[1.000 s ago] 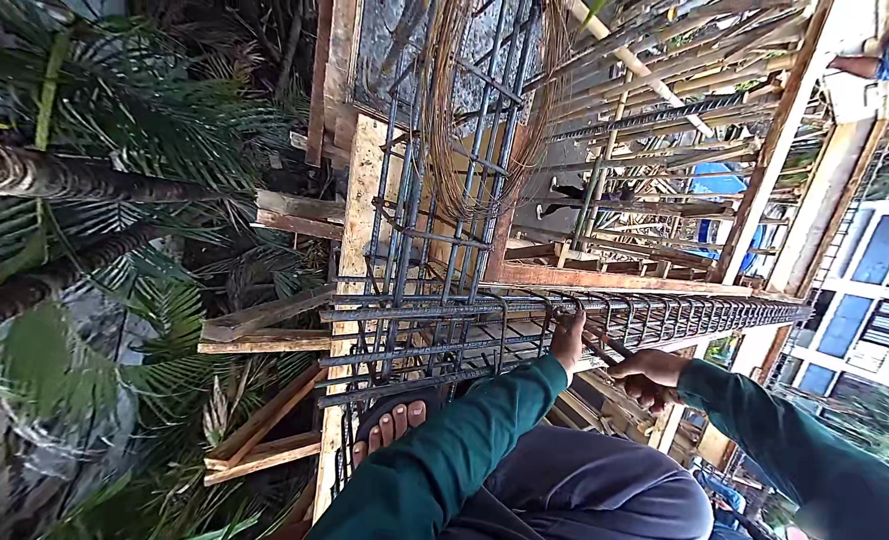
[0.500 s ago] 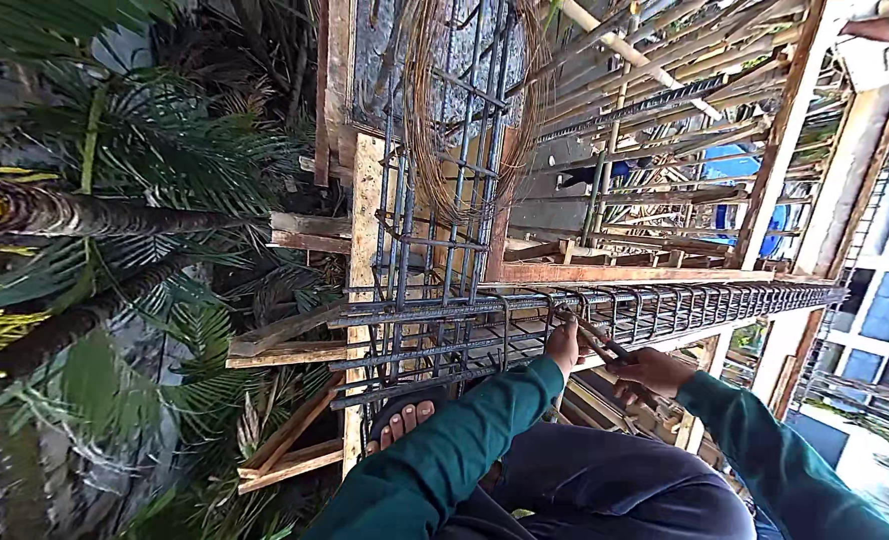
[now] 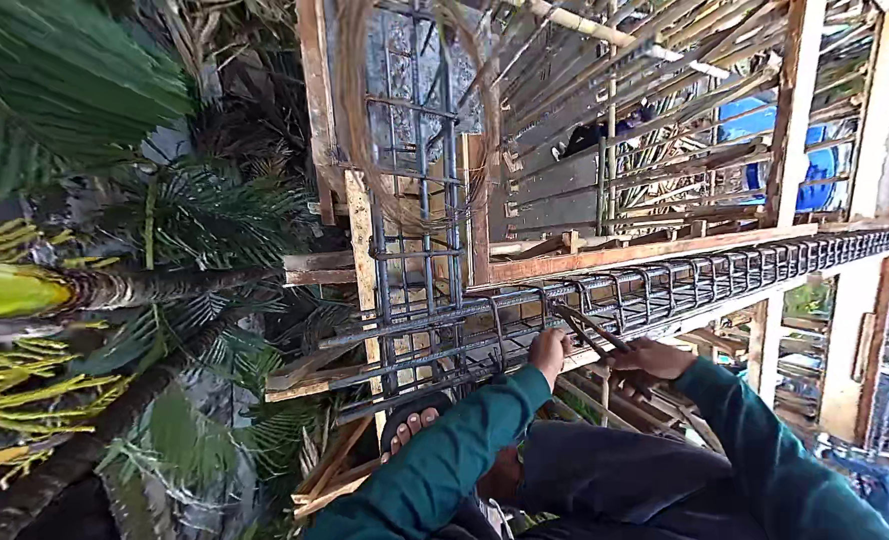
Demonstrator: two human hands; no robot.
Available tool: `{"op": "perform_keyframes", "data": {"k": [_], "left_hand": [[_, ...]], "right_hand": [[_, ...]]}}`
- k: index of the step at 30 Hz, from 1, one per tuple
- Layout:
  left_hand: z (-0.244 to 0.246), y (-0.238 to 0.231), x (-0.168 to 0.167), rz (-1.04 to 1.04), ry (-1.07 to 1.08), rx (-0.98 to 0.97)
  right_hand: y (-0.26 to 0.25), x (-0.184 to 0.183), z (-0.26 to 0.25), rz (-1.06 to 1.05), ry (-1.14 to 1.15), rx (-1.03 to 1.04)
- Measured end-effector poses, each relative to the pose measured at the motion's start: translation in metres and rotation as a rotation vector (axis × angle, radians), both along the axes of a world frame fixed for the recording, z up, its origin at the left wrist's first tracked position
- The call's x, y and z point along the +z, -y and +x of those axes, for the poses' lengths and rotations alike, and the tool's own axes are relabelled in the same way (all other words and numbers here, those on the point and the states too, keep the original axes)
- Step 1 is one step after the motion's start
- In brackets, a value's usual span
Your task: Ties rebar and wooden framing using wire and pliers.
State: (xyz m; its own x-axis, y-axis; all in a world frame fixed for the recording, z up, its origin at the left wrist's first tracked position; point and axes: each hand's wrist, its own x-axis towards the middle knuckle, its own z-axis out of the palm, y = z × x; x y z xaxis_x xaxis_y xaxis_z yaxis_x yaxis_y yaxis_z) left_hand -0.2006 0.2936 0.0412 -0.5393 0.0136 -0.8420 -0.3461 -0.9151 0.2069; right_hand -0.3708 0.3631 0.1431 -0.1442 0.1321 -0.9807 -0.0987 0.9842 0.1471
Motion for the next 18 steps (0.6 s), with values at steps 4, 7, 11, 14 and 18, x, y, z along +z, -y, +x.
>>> {"op": "perform_keyframes", "data": {"k": [4, 7, 11, 14, 18], "left_hand": [[0.012, 0.006, -0.009, 0.224, 0.007, 0.287], [0.022, 0.015, -0.009, 0.295, 0.002, 0.38], [0.027, 0.022, -0.011, 0.194, 0.026, 0.225], [0.03, 0.03, -0.007, 0.067, 0.053, 0.01], [0.043, 0.032, -0.002, -0.062, 0.06, -0.13]], "right_hand": [[0.002, -0.011, -0.025, 0.03, 0.037, 0.205], [-0.017, -0.018, -0.014, -0.078, 0.086, 0.095], [-0.046, -0.023, 0.029, -0.216, 0.106, -0.226], [-0.054, -0.028, 0.037, -0.287, 0.083, -0.345], [-0.073, -0.042, 0.044, -0.391, 0.066, -0.401]]}}
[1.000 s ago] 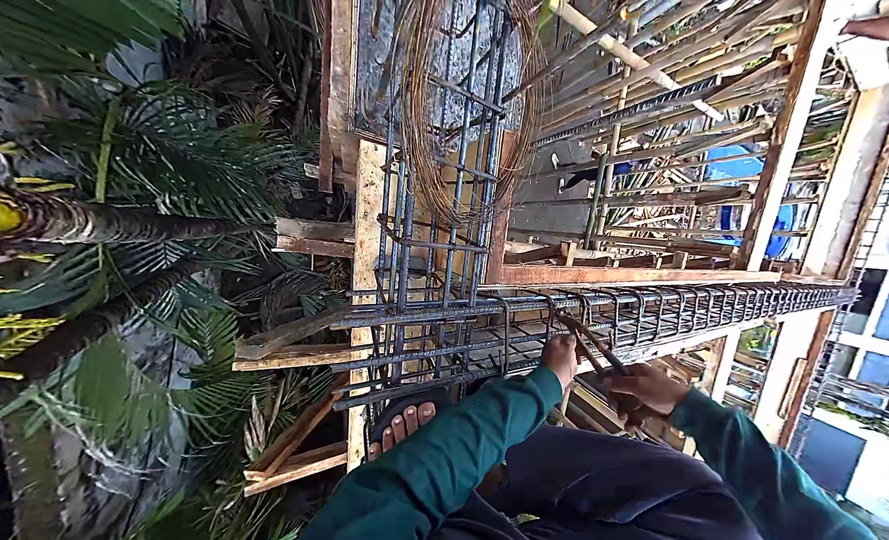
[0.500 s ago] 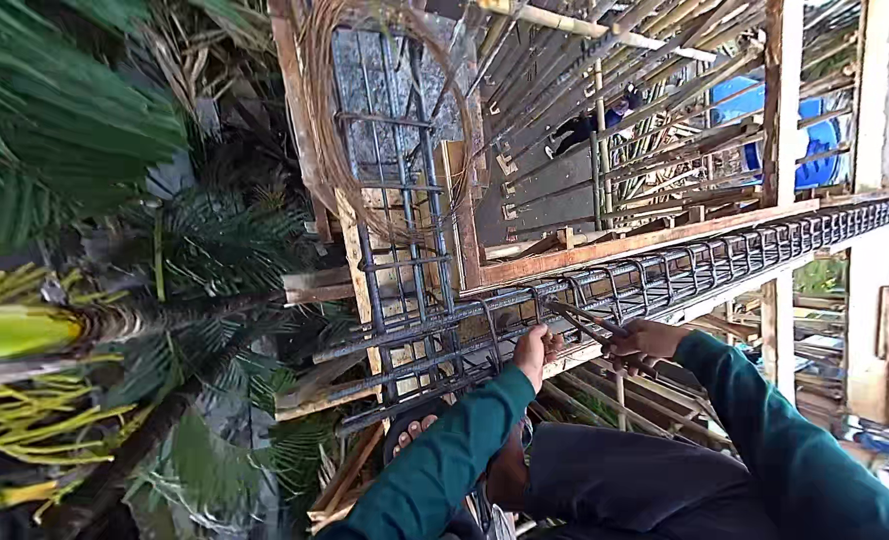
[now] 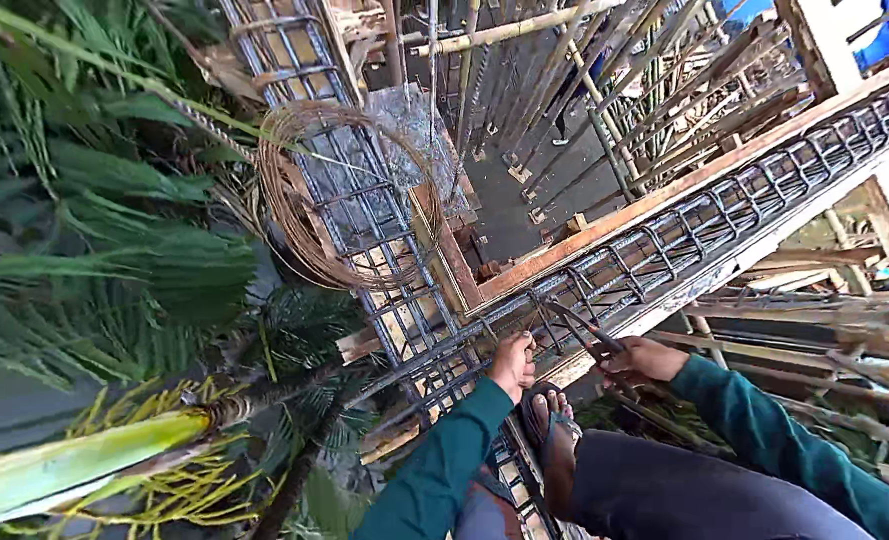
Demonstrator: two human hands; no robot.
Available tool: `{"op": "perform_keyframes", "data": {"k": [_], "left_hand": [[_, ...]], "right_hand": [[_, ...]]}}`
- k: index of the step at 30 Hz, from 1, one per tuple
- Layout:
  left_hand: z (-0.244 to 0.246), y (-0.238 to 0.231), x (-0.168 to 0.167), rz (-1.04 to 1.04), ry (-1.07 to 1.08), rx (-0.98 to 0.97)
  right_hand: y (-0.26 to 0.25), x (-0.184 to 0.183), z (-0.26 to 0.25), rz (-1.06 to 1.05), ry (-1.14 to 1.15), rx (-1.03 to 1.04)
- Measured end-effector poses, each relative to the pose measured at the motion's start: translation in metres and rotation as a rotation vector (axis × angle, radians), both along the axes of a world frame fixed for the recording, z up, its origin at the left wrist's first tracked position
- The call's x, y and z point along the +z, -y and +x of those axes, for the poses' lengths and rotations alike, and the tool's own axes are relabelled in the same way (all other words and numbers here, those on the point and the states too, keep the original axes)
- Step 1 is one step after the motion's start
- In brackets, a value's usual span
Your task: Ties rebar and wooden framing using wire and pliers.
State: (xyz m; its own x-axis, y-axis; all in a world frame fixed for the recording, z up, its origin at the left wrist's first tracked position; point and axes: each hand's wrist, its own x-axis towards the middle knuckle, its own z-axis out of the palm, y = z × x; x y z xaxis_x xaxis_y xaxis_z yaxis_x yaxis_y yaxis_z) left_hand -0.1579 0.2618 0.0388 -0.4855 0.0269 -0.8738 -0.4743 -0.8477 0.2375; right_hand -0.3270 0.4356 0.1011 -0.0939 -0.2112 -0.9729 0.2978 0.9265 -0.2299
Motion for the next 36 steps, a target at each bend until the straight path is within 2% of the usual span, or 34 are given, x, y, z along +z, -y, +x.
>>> {"op": "perform_keyframes", "data": {"k": [4, 6, 11, 15, 18, 22, 24, 26, 27, 28, 30, 32, 36], "left_hand": [[0.004, 0.003, -0.005, -0.052, 0.008, -0.084], [0.004, 0.005, -0.005, -0.064, 0.019, -0.11], [0.002, 0.007, -0.001, -0.071, 0.02, -0.152], [0.0, 0.004, 0.003, -0.069, 0.035, -0.158], [-0.002, -0.003, 0.003, -0.066, 0.041, -0.141], [-0.004, -0.01, 0.0, -0.055, 0.048, -0.128], [-0.005, -0.013, -0.005, -0.049, 0.065, -0.142], [-0.005, -0.016, -0.008, -0.057, 0.08, -0.15], [-0.003, -0.018, -0.006, -0.071, 0.077, -0.145], [-0.002, -0.017, 0.001, -0.1, 0.06, -0.137], [-0.002, -0.012, 0.017, -0.162, 0.02, -0.124], [0.002, -0.005, 0.019, -0.231, 0.022, -0.171], [0.02, 0.002, 0.006, -0.25, 0.034, -0.246]], "right_hand": [[-0.015, -0.013, 0.029, -0.129, 0.049, -0.25], [-0.014, -0.011, 0.031, -0.128, 0.028, -0.261], [0.009, 0.008, 0.011, -0.026, -0.133, 0.127], [0.038, 0.027, -0.008, 0.152, -0.087, 0.269], [0.042, 0.013, -0.009, 0.233, -0.166, 0.361], [0.044, 0.001, -0.006, 0.232, -0.436, 0.747], [0.036, -0.004, -0.008, 0.226, -0.523, 0.859], [0.022, -0.012, -0.005, 0.212, -0.639, 0.819], [0.017, -0.013, -0.001, 0.178, -0.633, 0.733], [0.012, -0.008, 0.005, 0.122, -0.547, 0.58], [0.007, 0.013, 0.021, 0.083, -0.186, 0.189], [0.002, 0.008, 0.035, 0.039, -0.033, -0.057], [0.001, -0.003, 0.04, 0.027, -0.161, 0.072]]}}
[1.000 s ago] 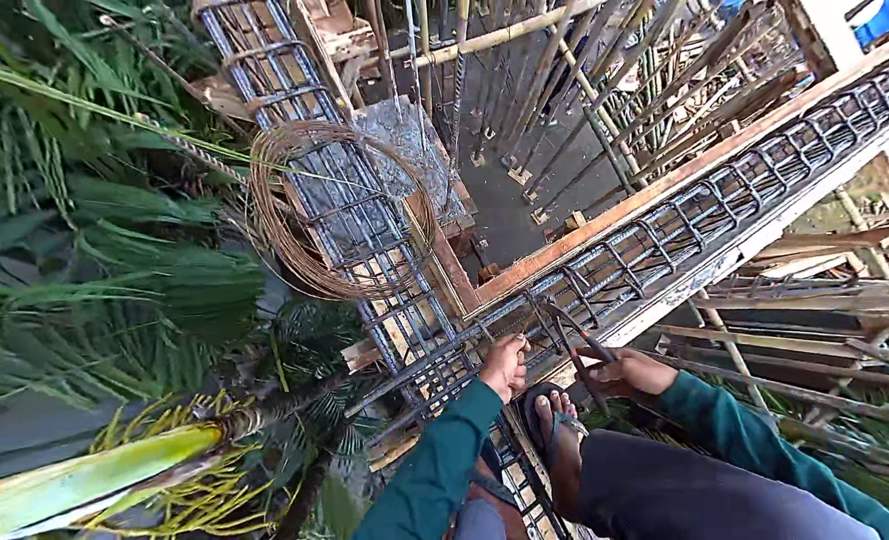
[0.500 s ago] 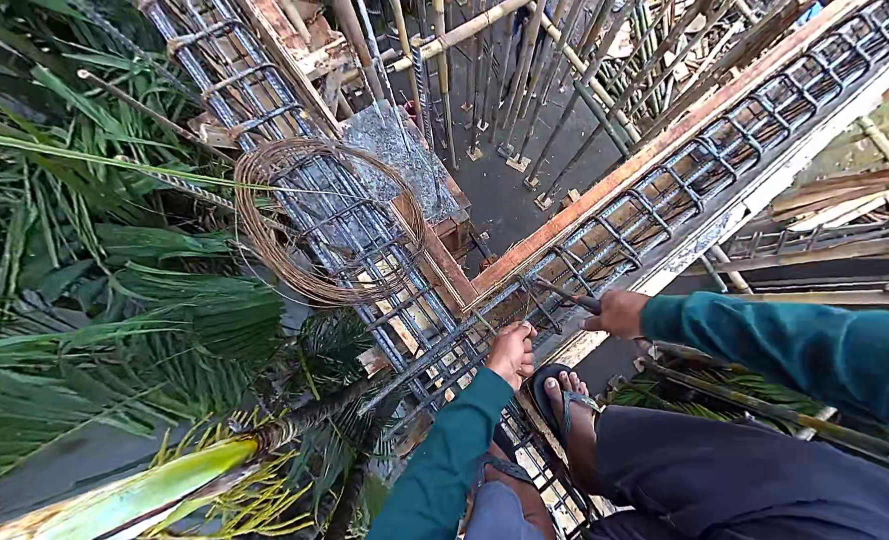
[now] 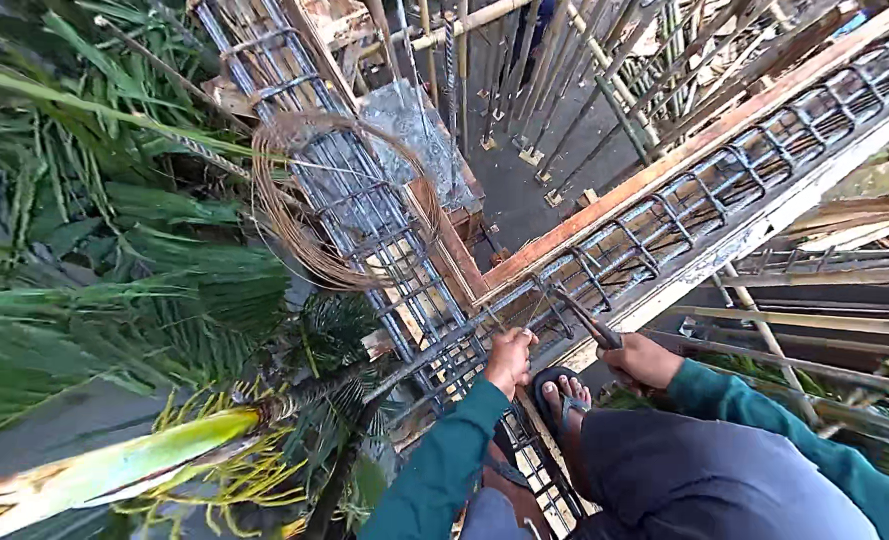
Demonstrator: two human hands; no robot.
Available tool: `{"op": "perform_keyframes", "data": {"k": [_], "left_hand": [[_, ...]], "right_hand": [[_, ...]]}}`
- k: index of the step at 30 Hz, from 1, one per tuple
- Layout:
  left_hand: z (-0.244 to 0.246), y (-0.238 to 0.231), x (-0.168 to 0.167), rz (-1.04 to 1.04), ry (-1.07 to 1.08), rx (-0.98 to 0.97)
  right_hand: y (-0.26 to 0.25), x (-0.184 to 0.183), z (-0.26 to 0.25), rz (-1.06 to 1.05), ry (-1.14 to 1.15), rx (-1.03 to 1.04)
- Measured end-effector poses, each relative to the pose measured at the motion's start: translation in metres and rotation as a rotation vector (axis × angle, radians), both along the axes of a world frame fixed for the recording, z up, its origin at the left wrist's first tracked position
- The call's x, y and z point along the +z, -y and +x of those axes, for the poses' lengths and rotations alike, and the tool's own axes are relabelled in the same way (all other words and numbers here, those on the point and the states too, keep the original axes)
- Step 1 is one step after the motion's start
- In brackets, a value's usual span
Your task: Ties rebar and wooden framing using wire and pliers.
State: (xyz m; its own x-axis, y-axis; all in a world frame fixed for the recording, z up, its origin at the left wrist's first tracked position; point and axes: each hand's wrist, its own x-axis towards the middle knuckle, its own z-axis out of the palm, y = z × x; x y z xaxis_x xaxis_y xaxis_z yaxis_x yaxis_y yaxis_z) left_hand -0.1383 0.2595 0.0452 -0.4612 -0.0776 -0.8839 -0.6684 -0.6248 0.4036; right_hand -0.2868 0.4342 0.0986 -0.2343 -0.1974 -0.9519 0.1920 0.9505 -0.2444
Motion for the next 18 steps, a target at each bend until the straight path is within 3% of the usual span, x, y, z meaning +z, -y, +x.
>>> {"op": "perform_keyframes", "data": {"k": [4, 6, 9, 11, 14, 18], "left_hand": [[-0.008, -0.002, 0.008, 0.02, -0.017, -0.05], [-0.015, -0.011, 0.016, 0.08, -0.055, -0.083], [-0.028, -0.029, 0.019, 0.169, -0.098, -0.073], [-0.037, -0.034, 0.019, 0.208, -0.085, -0.067], [-0.046, -0.033, 0.02, 0.238, -0.063, -0.111], [-0.053, -0.028, 0.017, 0.269, -0.093, -0.17]], "right_hand": [[-0.001, -0.004, -0.027, 0.03, 0.079, 0.005], [0.0, -0.005, -0.046, 0.066, 0.041, 0.182], [0.014, 0.004, -0.066, 0.206, -0.267, 0.626], [0.018, 0.012, -0.069, 0.253, -0.525, 0.724], [0.009, 0.016, -0.075, 0.24, -0.682, 0.611], [-0.034, -0.013, -0.08, -0.036, -0.543, 0.1]]}}
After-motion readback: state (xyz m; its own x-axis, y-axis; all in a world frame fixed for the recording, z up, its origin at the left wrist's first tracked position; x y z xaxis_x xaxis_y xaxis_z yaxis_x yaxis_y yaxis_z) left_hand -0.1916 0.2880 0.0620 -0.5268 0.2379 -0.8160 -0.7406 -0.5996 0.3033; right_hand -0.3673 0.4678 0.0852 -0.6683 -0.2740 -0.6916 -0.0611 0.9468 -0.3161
